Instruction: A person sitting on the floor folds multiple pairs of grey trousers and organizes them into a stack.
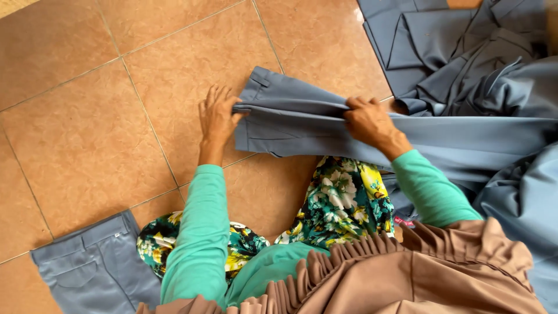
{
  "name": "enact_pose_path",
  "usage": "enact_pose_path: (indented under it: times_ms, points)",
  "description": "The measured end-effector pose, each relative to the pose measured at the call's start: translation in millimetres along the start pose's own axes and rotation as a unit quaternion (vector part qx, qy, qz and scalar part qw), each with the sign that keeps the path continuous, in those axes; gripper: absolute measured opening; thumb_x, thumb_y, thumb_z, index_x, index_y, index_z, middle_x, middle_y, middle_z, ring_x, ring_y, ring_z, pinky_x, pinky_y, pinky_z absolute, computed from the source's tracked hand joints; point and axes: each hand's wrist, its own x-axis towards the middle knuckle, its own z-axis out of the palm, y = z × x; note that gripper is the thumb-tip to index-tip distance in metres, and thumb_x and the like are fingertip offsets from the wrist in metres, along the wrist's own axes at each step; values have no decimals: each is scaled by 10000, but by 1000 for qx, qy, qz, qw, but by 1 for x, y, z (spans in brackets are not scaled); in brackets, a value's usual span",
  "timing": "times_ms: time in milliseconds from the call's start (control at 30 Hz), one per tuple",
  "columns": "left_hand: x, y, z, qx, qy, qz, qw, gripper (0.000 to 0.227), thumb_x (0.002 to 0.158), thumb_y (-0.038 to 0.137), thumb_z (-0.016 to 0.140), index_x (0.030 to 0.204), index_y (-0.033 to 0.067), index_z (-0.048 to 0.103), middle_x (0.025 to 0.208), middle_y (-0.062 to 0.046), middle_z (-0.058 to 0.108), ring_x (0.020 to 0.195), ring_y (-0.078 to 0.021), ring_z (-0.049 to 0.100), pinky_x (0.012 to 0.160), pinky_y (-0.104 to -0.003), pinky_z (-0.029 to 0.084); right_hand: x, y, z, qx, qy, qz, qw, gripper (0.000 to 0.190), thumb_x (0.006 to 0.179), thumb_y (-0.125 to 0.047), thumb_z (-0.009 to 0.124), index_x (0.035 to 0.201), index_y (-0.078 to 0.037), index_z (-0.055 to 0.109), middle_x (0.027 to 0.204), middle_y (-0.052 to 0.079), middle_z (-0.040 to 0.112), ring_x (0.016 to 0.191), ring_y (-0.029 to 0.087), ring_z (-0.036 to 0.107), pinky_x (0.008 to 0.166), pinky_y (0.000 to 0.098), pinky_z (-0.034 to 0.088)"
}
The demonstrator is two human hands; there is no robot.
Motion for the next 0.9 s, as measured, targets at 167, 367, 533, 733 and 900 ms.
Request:
enact_pose_path:
  times_ms: [167,367,533,733,900]
  points:
    - [3,-36,5,-41,72,-8,997,304,838,466,833,1031,318,649,1112,90,719,1335,-170,526,1048,-469,348,-38,41,-18,-67,-24,70,995,116,802,-414,726,811,-298,729,986,-133,595,1011,93,629,824,318,474]
    - [9,-51,-15,-63,82,-34,994,315,834,461,840,1037,328,638,1016,115,715,1159,-148,618,970,-436,390,-62,83,-5,-71,-216,219,949,237,902,-477,666,964,-285,790,1016,-62,745,1023,186,730,820,415,550]
    - [28,-50,-34,-69,116,-15,991,285,809,444,844,939,267,662,929,-16,755,886,-340,680,684,-494,430,-26,125,-47,41,-368,377,849,500,793,-437,832,1215,-171,791,1234,182,758,1172,410,690,923,546,531]
    - [49,-57,-99,-179,155,-65,969,243,807,141,797,966,230,635,994,12,705,970,-293,673,668,-503,481,41,204,-81,-259,-87,283,919,326,982,-368,612,975,-116,819,909,134,798,765,346,780,599,423,580]
    - [25,-103,-157,-271,388,100,875,367,767,-196,670,1026,63,654,1032,-78,621,959,-234,638,809,-316,521,129,145,-180,46,184,196,962,94,1040,34,475,1102,-1,537,903,100,458,876,215,473,623,512,393]
